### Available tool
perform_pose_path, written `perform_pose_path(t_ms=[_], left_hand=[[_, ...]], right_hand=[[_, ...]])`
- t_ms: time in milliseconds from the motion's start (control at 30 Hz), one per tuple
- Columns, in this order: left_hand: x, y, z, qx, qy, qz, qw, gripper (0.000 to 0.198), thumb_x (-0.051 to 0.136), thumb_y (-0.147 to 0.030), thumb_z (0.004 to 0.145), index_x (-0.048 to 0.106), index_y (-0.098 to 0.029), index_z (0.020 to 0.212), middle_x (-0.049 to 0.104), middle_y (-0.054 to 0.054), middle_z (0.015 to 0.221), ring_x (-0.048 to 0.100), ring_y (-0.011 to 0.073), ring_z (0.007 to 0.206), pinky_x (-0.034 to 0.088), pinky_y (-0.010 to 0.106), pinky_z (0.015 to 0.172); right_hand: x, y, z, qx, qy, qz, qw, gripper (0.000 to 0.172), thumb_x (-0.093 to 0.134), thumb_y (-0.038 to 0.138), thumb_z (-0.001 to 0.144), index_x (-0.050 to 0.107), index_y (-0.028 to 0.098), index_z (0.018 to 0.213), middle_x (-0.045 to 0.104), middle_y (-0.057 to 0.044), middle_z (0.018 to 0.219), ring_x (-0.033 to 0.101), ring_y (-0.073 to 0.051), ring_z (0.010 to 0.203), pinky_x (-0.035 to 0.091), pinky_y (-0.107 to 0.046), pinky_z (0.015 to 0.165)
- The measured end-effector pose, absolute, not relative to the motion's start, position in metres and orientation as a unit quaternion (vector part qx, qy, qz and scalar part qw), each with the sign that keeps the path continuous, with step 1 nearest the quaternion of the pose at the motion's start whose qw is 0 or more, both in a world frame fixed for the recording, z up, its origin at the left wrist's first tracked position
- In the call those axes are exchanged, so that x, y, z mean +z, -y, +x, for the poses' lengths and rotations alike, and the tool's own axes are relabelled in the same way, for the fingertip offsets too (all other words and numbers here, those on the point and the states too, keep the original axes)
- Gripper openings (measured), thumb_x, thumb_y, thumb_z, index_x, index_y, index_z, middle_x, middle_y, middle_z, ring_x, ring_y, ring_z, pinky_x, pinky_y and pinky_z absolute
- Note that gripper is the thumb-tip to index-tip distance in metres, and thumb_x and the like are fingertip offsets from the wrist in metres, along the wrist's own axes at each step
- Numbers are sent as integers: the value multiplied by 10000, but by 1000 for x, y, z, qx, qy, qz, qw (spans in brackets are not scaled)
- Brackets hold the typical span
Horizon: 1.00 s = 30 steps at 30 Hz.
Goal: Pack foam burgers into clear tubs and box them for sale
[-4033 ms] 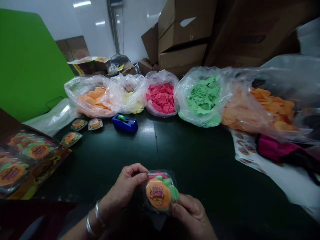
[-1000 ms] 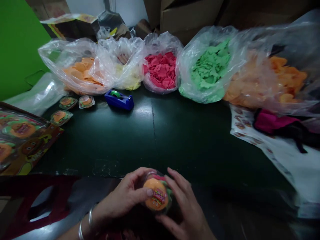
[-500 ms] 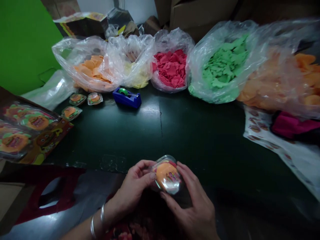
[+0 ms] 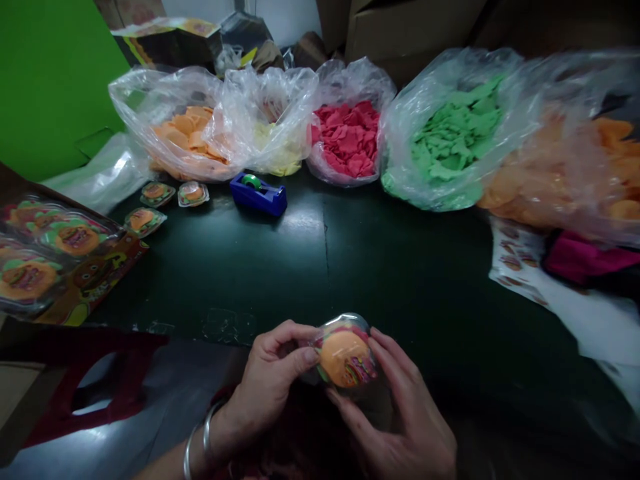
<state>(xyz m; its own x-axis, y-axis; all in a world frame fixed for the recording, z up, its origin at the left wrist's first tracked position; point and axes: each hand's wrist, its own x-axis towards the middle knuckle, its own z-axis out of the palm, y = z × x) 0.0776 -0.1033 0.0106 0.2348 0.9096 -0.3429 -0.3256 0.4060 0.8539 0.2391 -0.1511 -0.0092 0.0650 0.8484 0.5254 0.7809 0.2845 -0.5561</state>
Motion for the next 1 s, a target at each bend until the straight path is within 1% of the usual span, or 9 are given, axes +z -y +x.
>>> perform_pose_path(t_ms=[200, 400, 467, 567, 633, 700, 800, 933, 1000], left_hand=[[12, 91, 81, 433, -478, 385, 661, 105, 713, -254, 743, 763, -201, 819, 574, 0, 750, 522, 113, 713, 406, 205, 658], [-1, 72, 78, 437, -450, 350, 696, 132, 734, -283, 721, 733, -171, 791, 646, 13, 782, 555, 128, 741, 437, 219, 703], [0, 64, 69, 418, -442, 355, 710, 191, 741, -300, 719, 725, -188, 873, 646, 0, 779, 552, 119, 726, 442, 220, 703], [8, 48, 56, 345, -443, 410, 719, 342, 723, -342, 738, 695, -214, 1054, 639, -13, 752, 519, 98, 642, 434, 209, 631], [13, 39, 51, 277, -435, 465, 719, 346, 683, -371, 772, 698, -196, 1069, 666, 12, 796, 516, 99, 622, 422, 210, 592], [14, 33, 49, 247, -425, 512, 704, 280, 665, -362, 784, 726, -168, 976, 684, 39, 847, 546, 119, 671, 435, 222, 620], [11, 31, 54, 283, -435, 548, 656, 188, 675, -304, 763, 724, -149, 859, 672, 40, 842, 577, 158, 777, 459, 246, 710], [6, 30, 64, 307, -472, 512, 649, 257, 658, -279, 750, 699, -156, 972, 685, 48, 892, 601, 178, 806, 475, 262, 715], [6, 28, 68, 295, -479, 493, 664, 267, 661, -283, 742, 708, -148, 968, 702, 58, 905, 614, 184, 816, 478, 264, 723]], right_hand=[[-10, 144, 236, 59, 670, -618, 407, 544, 671, 320, 822, 493, 161, 1311, 565, -137, 1276, 592, -275, 1124, 543, -378, 917], [-18, 123, 230, 63, 670, -608, 422, 531, 646, 276, 840, 477, 141, 1325, 546, -150, 1301, 583, -273, 1144, 531, -380, 943], [-19, 117, 229, 65, 683, -589, 427, 526, 636, 240, 839, 468, 137, 1326, 540, -153, 1303, 574, -270, 1159, 535, -369, 940], [-23, 113, 228, 78, 707, -553, 434, 503, 605, 182, 837, 460, 132, 1316, 534, -159, 1303, 562, -266, 1175, 528, -373, 951], [-25, 113, 228, 88, 718, -538, 432, 513, 596, 168, 832, 447, 128, 1321, 529, -164, 1308, 557, -267, 1179, 521, -382, 961], [-28, 114, 228, 95, 723, -534, 428, 522, 602, 166, 829, 443, 126, 1324, 529, -165, 1309, 551, -269, 1183, 517, -389, 966], [-29, 114, 229, 102, 727, -532, 422, 520, 596, 143, 825, 449, 132, 1323, 537, -161, 1301, 545, -271, 1188, 507, -407, 976], [-31, 111, 228, 115, 732, -533, 409, 540, 605, 122, 795, 460, 134, 1315, 540, -163, 1300, 549, -280, 1180, 508, -426, 974], [-32, 110, 226, 122, 734, -533, 403, 552, 626, 123, 778, 471, 128, 1307, 542, -170, 1298, 555, -283, 1170, 515, -423, 966]])
